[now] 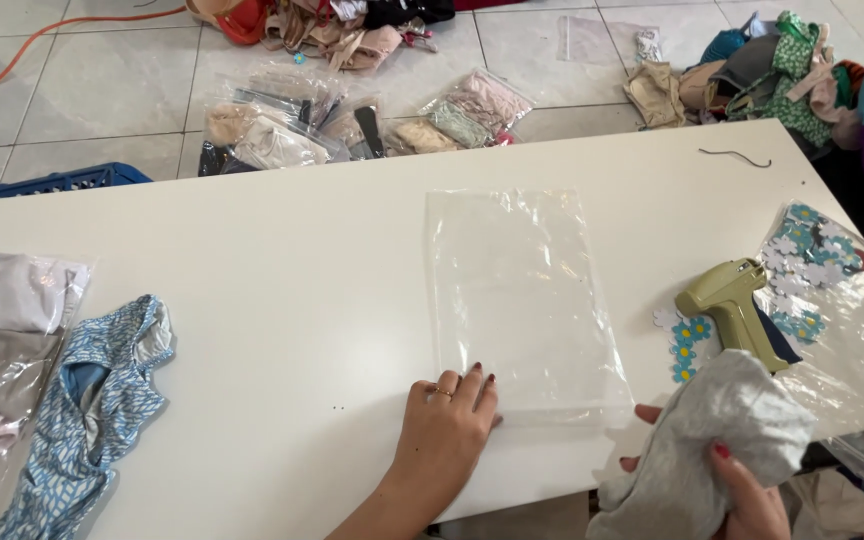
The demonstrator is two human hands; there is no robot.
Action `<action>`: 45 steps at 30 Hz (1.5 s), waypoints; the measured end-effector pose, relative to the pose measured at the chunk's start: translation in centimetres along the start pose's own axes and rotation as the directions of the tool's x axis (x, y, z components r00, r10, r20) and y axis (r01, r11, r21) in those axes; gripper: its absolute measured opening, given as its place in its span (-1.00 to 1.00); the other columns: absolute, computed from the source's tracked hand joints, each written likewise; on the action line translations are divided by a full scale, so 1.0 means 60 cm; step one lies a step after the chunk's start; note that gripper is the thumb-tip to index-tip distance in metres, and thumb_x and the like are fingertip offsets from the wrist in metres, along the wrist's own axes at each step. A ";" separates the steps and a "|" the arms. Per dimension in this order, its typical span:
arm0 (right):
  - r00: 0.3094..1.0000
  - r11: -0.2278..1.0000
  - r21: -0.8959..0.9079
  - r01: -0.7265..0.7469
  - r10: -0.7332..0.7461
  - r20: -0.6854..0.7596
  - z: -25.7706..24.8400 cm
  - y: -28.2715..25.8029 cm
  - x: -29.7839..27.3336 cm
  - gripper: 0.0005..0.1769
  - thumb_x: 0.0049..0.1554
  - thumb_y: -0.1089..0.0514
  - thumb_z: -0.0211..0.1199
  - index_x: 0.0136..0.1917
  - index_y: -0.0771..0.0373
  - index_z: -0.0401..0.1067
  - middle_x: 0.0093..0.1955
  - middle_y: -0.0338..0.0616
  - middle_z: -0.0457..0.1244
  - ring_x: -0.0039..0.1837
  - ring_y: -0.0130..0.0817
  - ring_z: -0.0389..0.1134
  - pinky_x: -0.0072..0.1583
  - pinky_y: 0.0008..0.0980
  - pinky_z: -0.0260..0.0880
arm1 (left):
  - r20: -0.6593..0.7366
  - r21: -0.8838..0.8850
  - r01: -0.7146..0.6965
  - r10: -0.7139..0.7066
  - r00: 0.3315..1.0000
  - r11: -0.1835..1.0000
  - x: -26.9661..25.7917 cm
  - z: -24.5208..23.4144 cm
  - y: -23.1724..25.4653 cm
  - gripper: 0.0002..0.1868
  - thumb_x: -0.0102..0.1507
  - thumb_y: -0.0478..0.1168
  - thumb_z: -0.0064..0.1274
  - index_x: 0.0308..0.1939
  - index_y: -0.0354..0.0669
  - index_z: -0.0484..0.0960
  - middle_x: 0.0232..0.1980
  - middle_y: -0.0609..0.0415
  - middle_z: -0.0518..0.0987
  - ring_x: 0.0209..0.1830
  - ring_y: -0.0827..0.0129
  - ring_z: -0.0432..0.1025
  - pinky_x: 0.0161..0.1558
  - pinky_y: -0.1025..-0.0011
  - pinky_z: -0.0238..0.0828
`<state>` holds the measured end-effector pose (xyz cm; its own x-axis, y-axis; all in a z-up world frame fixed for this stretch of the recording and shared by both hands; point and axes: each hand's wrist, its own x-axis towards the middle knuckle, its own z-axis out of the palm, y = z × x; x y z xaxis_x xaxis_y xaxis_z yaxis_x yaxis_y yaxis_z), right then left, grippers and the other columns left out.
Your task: Folding pairs of underwear and placing them into individual clear plastic bags for retail packaging.
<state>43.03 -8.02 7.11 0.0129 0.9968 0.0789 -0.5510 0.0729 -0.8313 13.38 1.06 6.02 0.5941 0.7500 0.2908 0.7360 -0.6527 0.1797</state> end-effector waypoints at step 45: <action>0.838 0.846 -0.091 -0.526 0.497 -0.227 0.168 0.086 0.051 -0.47 0.10 0.43 0.03 0.35 0.54 0.30 0.07 0.53 0.45 -0.23 0.06 0.48 -0.19 -0.05 0.60 | -0.236 -0.243 0.133 -0.191 0.953 0.961 -0.056 -0.070 -0.048 -0.65 0.11 -0.44 0.12 -0.01 -0.35 0.59 0.06 -0.01 0.47 -0.17 0.24 0.41 -0.09 0.33 0.35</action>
<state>31.81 -4.93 8.63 -0.0732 0.8786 -0.4719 -0.3968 -0.4598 -0.7944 7.88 -0.03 8.45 0.3489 0.8140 0.4644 0.7074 -0.5538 0.4392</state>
